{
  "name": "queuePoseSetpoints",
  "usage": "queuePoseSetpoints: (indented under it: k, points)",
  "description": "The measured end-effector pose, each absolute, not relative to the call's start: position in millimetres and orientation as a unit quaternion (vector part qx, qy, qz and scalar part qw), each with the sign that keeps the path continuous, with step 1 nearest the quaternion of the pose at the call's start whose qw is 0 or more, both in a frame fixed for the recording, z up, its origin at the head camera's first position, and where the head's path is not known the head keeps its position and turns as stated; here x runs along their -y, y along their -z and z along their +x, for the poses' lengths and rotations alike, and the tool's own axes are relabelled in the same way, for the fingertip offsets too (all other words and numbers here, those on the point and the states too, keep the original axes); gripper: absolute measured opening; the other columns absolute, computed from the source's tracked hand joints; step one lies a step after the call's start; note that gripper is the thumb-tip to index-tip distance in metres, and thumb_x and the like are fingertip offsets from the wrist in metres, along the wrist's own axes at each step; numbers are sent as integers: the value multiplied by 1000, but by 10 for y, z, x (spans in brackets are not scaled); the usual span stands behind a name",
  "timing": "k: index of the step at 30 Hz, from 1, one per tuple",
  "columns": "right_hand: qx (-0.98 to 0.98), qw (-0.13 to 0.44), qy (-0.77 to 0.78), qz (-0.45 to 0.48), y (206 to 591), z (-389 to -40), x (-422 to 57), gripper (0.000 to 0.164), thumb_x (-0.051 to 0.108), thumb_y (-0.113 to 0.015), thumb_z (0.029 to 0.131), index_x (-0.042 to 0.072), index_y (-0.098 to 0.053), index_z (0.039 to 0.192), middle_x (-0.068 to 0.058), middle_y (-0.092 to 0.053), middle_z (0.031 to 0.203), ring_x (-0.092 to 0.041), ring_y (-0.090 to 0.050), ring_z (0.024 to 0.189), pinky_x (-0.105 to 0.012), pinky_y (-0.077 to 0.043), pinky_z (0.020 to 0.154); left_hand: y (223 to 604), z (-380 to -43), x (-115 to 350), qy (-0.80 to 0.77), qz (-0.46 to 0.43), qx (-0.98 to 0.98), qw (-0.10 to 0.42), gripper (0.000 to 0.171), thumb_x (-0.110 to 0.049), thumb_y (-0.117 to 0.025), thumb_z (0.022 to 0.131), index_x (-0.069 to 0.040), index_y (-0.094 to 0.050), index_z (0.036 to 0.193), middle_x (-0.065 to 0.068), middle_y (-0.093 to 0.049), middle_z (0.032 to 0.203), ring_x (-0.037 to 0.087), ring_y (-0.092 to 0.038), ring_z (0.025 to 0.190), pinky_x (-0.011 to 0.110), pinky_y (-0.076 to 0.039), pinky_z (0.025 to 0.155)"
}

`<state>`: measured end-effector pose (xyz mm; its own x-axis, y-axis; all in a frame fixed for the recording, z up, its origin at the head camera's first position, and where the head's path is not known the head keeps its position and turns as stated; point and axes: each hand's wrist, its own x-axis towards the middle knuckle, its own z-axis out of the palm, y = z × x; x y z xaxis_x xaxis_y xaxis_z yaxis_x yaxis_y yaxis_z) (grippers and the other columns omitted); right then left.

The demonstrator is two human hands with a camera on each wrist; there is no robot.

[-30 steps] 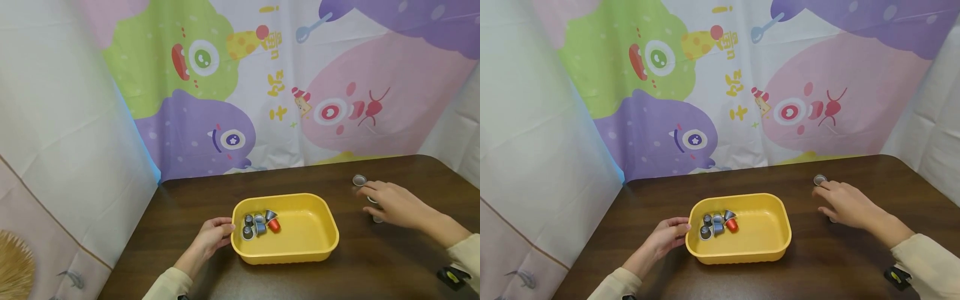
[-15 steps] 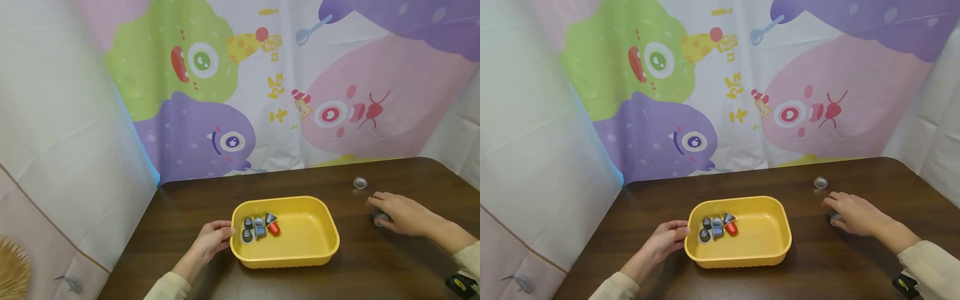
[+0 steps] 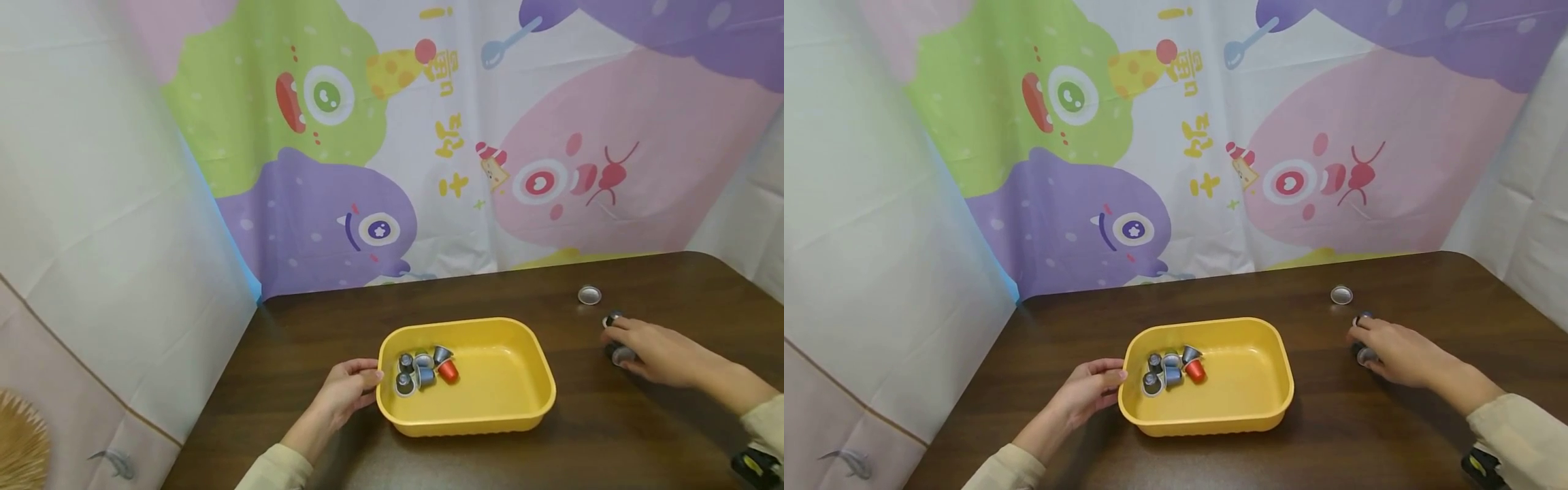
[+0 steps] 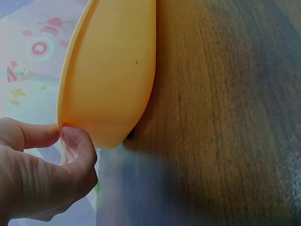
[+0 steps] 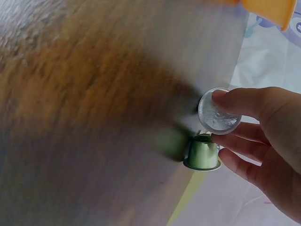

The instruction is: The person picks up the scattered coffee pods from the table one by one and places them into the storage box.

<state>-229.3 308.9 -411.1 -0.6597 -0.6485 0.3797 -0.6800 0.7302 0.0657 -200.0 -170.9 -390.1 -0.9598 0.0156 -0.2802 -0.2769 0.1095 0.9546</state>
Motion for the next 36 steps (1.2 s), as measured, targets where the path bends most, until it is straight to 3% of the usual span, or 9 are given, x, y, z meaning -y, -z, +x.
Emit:
queuePoseSetpoints:
  k: [13,20,36]
  points:
    - [916,178,-42,358,4173,-2290,-3016,41,8,-87,61,19,-62,92,8,-55,91,-9,-54,76,-27,-47,60,3879,-1994,1694,-658,-96,-739,108,33,-1,-58,90,12,-53,120,8,-63,95,15,-61,86,41,-57,82]
    - [907,193,-36,372,4166,-2306,-2940,37,8,-86,62,18,-63,89,9,-56,87,-3,-51,73,-26,-45,59,3875,-1991,1689,-656,-98,-741,110,33,-1,-58,90,12,-53,120,9,-62,95,15,-60,86,40,-57,82]
    - [886,245,-20,392,4100,-2299,-2727,34,12,-86,61,18,-62,85,11,-53,79,-5,-51,70,-25,-43,56,3885,-1995,1692,-655,-96,-741,111,33,-1,-58,90,12,-53,120,8,-61,95,15,-60,85,40,-58,82]
